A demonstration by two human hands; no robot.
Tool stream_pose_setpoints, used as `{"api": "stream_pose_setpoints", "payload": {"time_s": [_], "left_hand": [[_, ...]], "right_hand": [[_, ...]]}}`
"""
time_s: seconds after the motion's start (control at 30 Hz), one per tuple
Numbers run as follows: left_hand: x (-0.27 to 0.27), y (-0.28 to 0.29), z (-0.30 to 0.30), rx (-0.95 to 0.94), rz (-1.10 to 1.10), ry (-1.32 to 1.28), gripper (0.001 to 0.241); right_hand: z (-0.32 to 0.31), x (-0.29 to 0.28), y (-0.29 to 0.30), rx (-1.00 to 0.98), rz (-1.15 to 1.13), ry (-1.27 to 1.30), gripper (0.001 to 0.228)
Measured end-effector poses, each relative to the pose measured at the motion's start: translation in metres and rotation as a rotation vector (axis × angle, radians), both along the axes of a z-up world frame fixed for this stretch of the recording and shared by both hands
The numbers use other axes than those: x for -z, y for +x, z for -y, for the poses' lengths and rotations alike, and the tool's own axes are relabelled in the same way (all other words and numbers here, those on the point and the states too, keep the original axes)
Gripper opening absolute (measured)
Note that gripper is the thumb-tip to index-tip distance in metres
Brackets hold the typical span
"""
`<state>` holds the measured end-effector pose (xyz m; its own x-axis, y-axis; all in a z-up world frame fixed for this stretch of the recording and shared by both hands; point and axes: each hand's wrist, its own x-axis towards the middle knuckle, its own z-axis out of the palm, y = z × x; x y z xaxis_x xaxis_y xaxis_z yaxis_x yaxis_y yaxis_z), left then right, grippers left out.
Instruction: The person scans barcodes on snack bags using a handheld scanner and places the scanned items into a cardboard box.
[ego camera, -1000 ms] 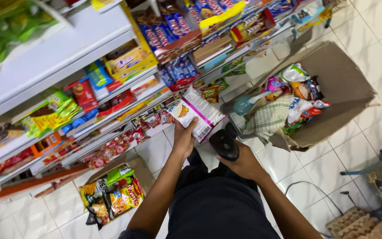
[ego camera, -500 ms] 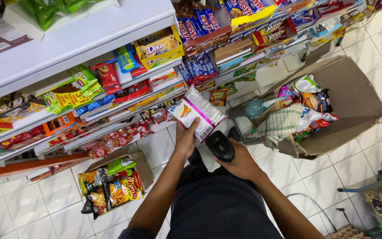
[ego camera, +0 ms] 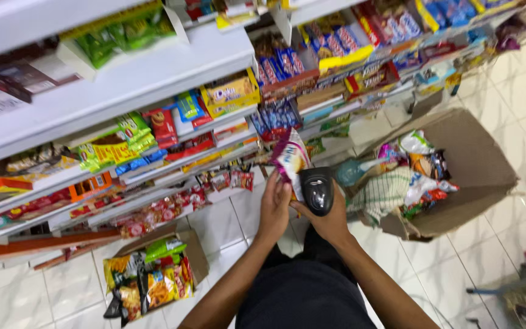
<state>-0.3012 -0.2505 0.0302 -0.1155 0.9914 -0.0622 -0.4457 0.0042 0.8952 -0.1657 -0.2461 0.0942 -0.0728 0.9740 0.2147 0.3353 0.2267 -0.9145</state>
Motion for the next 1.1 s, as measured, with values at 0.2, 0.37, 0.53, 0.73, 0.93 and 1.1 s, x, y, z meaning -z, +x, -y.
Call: {"api": "stream_pose_setpoints", "payload": {"time_s": [0.2, 0.37, 0.53, 0.73, 0.93, 1.1], "left_hand": [[-0.061, -0.017, -0.012, -0.012, -0.233, 0.244, 0.045], [-0.119, -0.050, -0.042, 0.158, -0.187, 0.226, 0.061], [-0.186, -0.062, -0.060, 0.131, -0.319, 0.374, 0.046], [-0.309, -0.089, -0.075, -0.196, -0.829, 0.832, 0.013], [-0.410, -0.093, -0.100, -0.359, -0.930, 0.979, 0.014], [-0.468, -0.098, -0.131, -0.451, -1.003, 1.116, 0.023]], "right_hand": [[-0.033, 0.013, 0.036, 0.167, -0.248, -0.450, 0.050], [-0.054, -0.037, 0.043, -0.186, -1.005, -0.402, 0.062], [-0.077, -0.093, 0.044, -0.174, -0.956, -0.316, 0.060], [-0.105, -0.177, 0.036, -0.195, -0.703, 0.199, 0.046], [-0.122, -0.283, 0.013, -0.241, -0.599, 0.385, 0.044], [-0.150, -0.329, 0.005, -0.258, -0.546, 0.519, 0.045]]}}
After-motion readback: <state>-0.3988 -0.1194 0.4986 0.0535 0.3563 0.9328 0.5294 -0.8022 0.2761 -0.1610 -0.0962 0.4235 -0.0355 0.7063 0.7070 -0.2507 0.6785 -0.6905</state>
